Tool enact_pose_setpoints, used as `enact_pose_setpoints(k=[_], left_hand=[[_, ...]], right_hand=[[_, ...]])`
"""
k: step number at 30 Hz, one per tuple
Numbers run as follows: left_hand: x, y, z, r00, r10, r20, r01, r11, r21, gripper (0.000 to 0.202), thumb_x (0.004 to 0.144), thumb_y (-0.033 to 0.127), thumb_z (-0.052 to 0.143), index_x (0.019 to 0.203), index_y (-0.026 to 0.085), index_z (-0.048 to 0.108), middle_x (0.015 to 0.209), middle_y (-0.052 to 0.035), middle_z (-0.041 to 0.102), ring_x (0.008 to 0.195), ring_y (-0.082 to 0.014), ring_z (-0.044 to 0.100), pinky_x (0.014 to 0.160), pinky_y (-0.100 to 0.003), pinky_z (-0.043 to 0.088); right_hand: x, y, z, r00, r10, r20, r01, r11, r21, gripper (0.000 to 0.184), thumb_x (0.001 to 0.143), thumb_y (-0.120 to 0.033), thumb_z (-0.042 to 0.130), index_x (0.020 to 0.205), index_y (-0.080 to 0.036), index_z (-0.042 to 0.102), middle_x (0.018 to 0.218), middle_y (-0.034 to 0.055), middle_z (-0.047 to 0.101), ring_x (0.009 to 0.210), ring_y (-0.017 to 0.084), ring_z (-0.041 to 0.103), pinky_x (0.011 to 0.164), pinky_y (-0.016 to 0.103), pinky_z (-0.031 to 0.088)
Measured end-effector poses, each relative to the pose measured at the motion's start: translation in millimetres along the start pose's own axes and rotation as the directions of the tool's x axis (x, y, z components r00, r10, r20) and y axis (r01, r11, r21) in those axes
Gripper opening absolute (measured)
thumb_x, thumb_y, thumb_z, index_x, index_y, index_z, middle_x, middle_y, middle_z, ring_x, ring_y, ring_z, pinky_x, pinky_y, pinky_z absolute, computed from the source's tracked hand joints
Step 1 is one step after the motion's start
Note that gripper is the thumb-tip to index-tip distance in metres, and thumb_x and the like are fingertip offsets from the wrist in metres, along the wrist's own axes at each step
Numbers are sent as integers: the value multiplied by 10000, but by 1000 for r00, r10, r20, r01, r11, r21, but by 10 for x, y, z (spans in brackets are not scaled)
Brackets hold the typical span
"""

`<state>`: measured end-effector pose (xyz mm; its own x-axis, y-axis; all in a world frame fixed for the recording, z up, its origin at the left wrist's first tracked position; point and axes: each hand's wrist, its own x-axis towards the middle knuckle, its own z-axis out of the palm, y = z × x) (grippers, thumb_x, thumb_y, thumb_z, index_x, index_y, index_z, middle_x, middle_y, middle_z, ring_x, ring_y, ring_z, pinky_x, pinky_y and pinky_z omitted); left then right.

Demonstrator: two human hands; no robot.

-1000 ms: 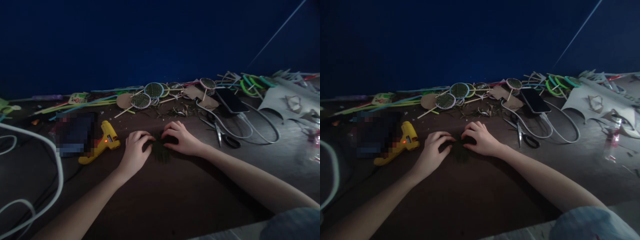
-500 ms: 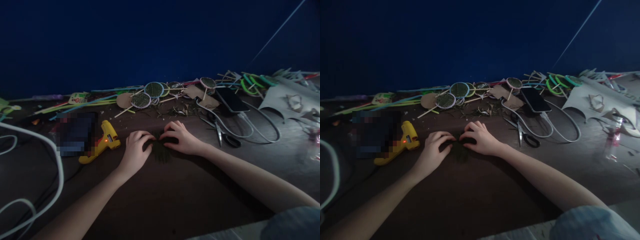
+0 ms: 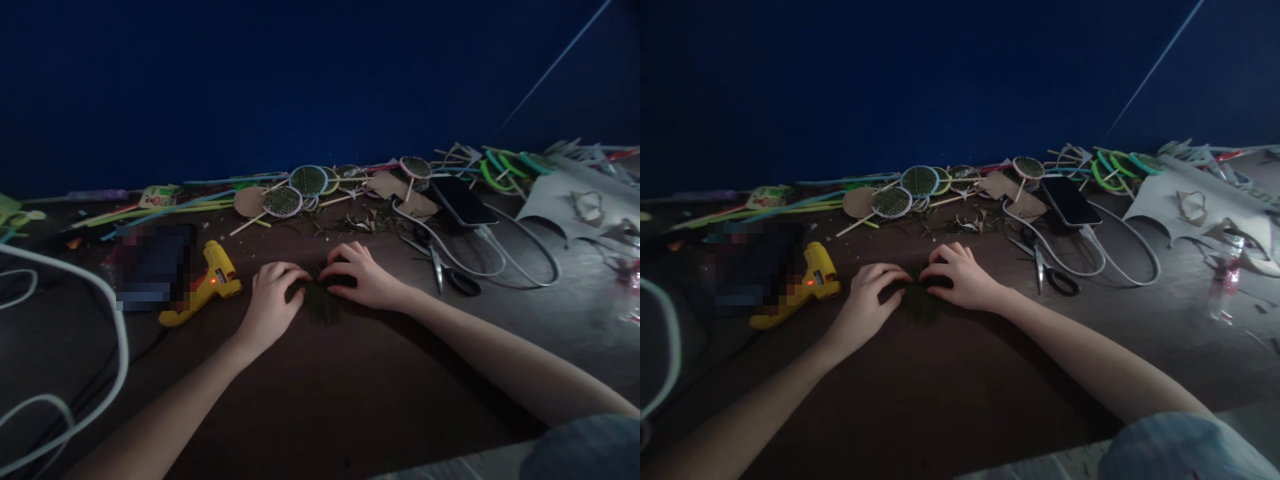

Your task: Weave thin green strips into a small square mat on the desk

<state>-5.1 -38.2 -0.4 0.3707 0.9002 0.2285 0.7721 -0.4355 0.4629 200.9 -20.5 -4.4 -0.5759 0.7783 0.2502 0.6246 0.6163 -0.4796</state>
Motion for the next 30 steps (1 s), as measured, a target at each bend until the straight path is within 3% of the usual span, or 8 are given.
enact_pose_setpoints(k=[6,10,15,18,23,27,30], left_hand=[[2,17,-10,1000,-6,6,6,1000,-20,158,771,110,556,861,231,604,954,-8,591,981,-206,488,862,-381,351],[-5,-2,-18,1000,-13,-22,11,997,-72,183,777,104,544,902,231,583,954,-8,584,981,-201,485,867,-378,360],[2,-55,-26,987,-41,-158,3,972,-234,162,801,90,472,887,207,545,933,-15,551,941,-165,504,866,-331,393],[7,-66,-39,970,-98,-224,29,956,-290,166,797,74,448,859,198,538,898,-12,526,880,-148,514,815,-297,421],[10,-71,-42,963,-131,-234,54,950,-308,199,780,49,424,829,198,546,873,-13,519,842,-147,510,753,-281,435],[12,-81,-38,960,-128,-249,45,949,-313,231,763,24,410,842,192,547,870,-15,525,835,-144,510,754,-283,433],[15,-78,-48,960,-137,-245,56,949,-311,239,752,16,412,853,186,546,877,-17,532,826,-143,511,743,-279,433]], right_hand=[[1,15,-8,999,13,-35,-11,999,42,227,783,-320,568,983,-242,640,997,73,501,956,215,421,872,410,348],[11,45,-3,990,45,-131,-32,995,97,207,780,-158,500,934,-214,627,955,65,523,932,196,446,868,382,375],[33,68,8,975,116,-190,-89,985,146,274,704,-29,429,821,-184,622,913,54,571,894,180,478,829,348,399],[35,68,10,956,170,-238,-133,977,165,285,683,-14,405,784,-180,613,889,45,588,880,173,492,825,335,402],[14,100,16,889,288,-355,-236,954,184,246,670,-53,428,770,-186,609,873,47,587,909,190,508,869,377,388],[78,177,-28,844,459,-275,-333,853,402,244,645,-85,463,834,-163,597,886,50,586,838,168,550,791,337,442],[262,226,-87,857,473,-205,-362,836,413,228,642,-89,481,833,-150,589,813,38,596,745,149,552,751,317,452]])
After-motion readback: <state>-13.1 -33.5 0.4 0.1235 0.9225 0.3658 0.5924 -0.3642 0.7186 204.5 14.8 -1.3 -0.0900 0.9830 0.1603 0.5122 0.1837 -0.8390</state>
